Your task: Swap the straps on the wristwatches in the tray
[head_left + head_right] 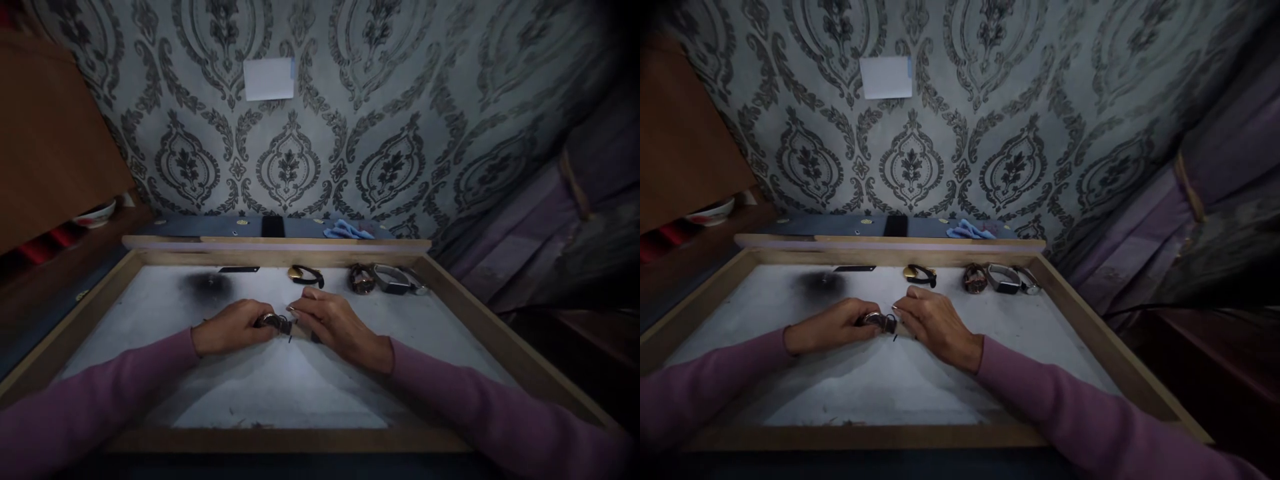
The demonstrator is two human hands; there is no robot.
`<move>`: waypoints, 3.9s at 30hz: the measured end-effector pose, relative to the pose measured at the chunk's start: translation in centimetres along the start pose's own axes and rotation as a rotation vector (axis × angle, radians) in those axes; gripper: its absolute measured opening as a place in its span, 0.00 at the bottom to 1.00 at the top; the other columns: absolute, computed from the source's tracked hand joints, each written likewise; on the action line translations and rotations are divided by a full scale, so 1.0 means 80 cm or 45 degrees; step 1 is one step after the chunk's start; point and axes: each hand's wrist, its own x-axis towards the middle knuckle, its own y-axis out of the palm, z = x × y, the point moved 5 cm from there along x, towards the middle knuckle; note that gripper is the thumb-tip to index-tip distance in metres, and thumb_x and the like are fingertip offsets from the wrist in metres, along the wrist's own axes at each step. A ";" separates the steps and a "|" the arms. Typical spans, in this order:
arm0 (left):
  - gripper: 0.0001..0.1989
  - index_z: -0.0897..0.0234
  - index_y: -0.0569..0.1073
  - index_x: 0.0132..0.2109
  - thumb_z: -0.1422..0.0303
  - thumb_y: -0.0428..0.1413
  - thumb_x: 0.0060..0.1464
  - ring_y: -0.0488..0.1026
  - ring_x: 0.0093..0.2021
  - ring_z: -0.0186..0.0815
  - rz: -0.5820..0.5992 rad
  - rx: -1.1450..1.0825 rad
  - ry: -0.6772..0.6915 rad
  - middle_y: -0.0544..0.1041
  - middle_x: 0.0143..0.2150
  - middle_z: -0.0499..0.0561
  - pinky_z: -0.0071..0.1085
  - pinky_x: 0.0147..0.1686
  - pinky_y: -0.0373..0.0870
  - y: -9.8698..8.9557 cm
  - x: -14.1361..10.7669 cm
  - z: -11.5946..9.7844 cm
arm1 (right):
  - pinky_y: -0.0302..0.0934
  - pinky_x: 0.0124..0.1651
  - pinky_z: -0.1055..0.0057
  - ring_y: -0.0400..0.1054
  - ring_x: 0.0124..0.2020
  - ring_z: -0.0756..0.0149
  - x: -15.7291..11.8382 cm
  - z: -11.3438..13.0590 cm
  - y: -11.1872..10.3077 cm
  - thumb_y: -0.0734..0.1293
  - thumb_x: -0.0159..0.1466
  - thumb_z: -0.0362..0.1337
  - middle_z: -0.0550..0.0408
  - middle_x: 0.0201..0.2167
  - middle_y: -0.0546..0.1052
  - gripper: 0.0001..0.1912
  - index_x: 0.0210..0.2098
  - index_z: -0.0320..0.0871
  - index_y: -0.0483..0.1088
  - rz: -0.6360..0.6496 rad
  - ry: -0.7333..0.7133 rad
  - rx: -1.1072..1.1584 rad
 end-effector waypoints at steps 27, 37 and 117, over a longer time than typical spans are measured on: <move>0.12 0.65 0.66 0.29 0.61 0.51 0.55 0.57 0.25 0.29 0.018 0.003 0.013 0.60 0.23 0.43 0.26 0.24 0.51 0.000 0.000 0.003 | 0.54 0.34 0.72 0.64 0.32 0.67 0.001 0.002 -0.006 0.58 0.70 0.34 0.52 0.29 0.70 0.15 0.31 0.39 0.73 -0.025 -0.045 -0.115; 0.13 0.64 0.64 0.28 0.60 0.50 0.55 0.55 0.25 0.29 0.001 -0.038 0.012 0.58 0.23 0.43 0.27 0.24 0.51 -0.002 0.000 -0.001 | 0.52 0.32 0.73 0.61 0.28 0.70 0.000 0.001 -0.005 0.57 0.69 0.31 0.55 0.27 0.67 0.13 0.28 0.39 0.67 0.089 0.065 -0.028; 0.11 0.66 0.69 0.33 0.62 0.51 0.57 0.56 0.27 0.30 -0.095 -0.279 0.086 0.60 0.26 0.44 0.27 0.27 0.55 0.002 0.000 0.002 | 0.53 0.30 0.73 0.58 0.24 0.72 0.001 -0.001 0.009 0.57 0.65 0.24 0.55 0.24 0.67 0.12 0.31 0.36 0.70 0.299 0.001 0.030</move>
